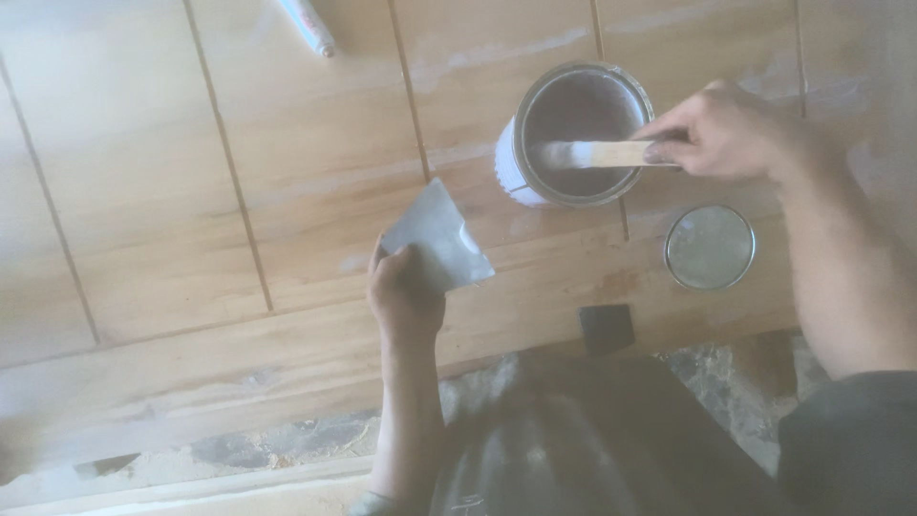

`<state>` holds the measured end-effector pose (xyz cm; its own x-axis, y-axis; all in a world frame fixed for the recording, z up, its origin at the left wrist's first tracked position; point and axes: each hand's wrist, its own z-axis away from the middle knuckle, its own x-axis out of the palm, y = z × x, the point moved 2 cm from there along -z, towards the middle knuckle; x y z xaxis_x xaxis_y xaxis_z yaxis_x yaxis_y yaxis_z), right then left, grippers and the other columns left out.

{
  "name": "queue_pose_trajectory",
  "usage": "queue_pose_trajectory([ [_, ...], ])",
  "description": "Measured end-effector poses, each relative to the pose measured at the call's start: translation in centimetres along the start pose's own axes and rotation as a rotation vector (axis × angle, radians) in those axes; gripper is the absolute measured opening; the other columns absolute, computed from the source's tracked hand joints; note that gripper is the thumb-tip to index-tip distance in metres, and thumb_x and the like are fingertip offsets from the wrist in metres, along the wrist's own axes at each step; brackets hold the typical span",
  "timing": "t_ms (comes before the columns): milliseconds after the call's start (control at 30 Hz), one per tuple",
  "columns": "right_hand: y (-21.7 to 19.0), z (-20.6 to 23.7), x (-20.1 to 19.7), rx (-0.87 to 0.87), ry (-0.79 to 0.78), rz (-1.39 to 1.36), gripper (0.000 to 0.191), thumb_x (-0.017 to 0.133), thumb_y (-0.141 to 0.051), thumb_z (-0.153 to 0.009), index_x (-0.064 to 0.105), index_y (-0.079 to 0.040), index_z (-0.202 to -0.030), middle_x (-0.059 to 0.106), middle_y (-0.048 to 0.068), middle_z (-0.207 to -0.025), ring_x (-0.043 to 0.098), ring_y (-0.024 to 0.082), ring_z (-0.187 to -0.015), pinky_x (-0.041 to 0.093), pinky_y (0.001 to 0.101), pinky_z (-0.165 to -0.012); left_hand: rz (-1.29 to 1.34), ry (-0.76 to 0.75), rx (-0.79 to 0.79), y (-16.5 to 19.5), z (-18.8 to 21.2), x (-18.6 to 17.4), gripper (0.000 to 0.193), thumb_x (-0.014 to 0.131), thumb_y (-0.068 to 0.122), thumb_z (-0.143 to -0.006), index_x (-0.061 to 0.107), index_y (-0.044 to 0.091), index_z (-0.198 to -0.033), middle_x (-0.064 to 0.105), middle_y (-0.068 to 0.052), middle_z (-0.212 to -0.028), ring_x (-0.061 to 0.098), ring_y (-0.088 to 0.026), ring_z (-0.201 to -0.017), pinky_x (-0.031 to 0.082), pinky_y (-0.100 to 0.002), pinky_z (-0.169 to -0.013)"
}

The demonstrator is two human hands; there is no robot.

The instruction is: The person sits on the floor and mixes a white paste filler on a small board, scooping filler from a can with a stick, squeezing liquid hardener from a tube onto it, and stirring the mixture with the stick, then spreads and folds the paste between two boards.

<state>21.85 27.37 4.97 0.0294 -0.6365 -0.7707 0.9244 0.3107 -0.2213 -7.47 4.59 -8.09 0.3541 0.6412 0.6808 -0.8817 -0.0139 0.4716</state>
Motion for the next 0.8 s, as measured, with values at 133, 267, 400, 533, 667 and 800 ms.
queue_pose_trajectory([
  [133, 2.2, 1.6, 0.5, -0.031, 0.109, -0.140, 0.030, 0.075, -0.028, -0.091, 0.078, -0.026, -0.121, 0.078, 0.006, -0.078, 0.068, 0.020, -0.059, 0.054, 0.0396, -0.060, -1.560, -0.136, 0.905, 0.8, 0.4, 3.5, 0.008, 0.065, 0.002, -0.079, 0.064, 0.009, -0.084, 0.068, -0.013, -0.101, 0.064, -0.034, -0.101, 0.053, -0.038, -0.083],
  [267, 4.3, 3.3, 1.5, 0.024, 0.171, -0.265, 0.031, 0.075, -0.028, -0.094, 0.078, -0.023, -0.124, 0.077, 0.009, -0.075, 0.067, 0.017, -0.060, 0.053, 0.0356, -0.060, -1.675, -0.155, 0.931, 0.4, -1.5, 6.5, 0.016, 0.076, 0.005, -0.069, 0.066, 0.007, -0.082, 0.068, -0.016, -0.098, 0.063, -0.040, -0.104, 0.053, -0.044, -0.084],
  [400, 5.3, 4.5, 2.3, -0.101, 0.281, -0.363, 0.032, 0.076, -0.026, -0.095, 0.076, -0.018, -0.125, 0.079, 0.006, -0.087, 0.066, 0.012, -0.065, 0.052, 0.0309, -0.059, -1.575, -0.231, 0.923, -0.4, -2.9, 8.8, 0.018, 0.079, 0.005, -0.072, 0.067, 0.005, -0.085, 0.069, -0.016, -0.098, 0.063, -0.041, -0.102, 0.053, -0.045, -0.083],
  [533, 6.0, 5.7, 3.0, -0.191, 0.381, -0.391, 0.032, 0.075, -0.022, -0.094, 0.076, -0.014, -0.126, 0.079, 0.007, -0.096, 0.066, 0.011, -0.069, 0.052, 0.0288, -0.063, -1.510, -0.255, 0.839, -1.0, -3.6, 10.4, 0.022, 0.082, 0.005, -0.070, 0.069, 0.005, -0.087, 0.069, -0.016, -0.098, 0.064, -0.039, -0.100, 0.053, -0.043, -0.081],
  [667, 6.9, 6.2, 3.8, -0.098, 0.375, -0.496, 0.036, 0.076, -0.022, -0.094, 0.075, -0.011, -0.128, 0.078, 0.008, -0.098, 0.067, 0.011, -0.072, 0.053, 0.0284, -0.062, -1.414, -0.270, 0.745, -1.6, -4.1, 11.4, 0.025, 0.081, 0.005, -0.072, 0.073, 0.006, -0.095, 0.070, -0.013, -0.105, 0.067, -0.033, -0.100, 0.055, -0.040, -0.082],
  [800, 7.6, 6.3, 4.4, -0.035, 0.362, -0.533, 0.042, 0.080, -0.023, -0.092, 0.075, -0.008, -0.130, 0.077, 0.012, -0.094, 0.064, 0.017, -0.068, 0.052, 0.0323, -0.060, -1.471, -0.263, 0.704, -2.2, -4.2, 11.6, 0.023, 0.082, 0.007, -0.073, 0.074, 0.006, -0.095, 0.072, -0.013, -0.103, 0.068, -0.032, -0.099, 0.055, -0.039, -0.081],
])
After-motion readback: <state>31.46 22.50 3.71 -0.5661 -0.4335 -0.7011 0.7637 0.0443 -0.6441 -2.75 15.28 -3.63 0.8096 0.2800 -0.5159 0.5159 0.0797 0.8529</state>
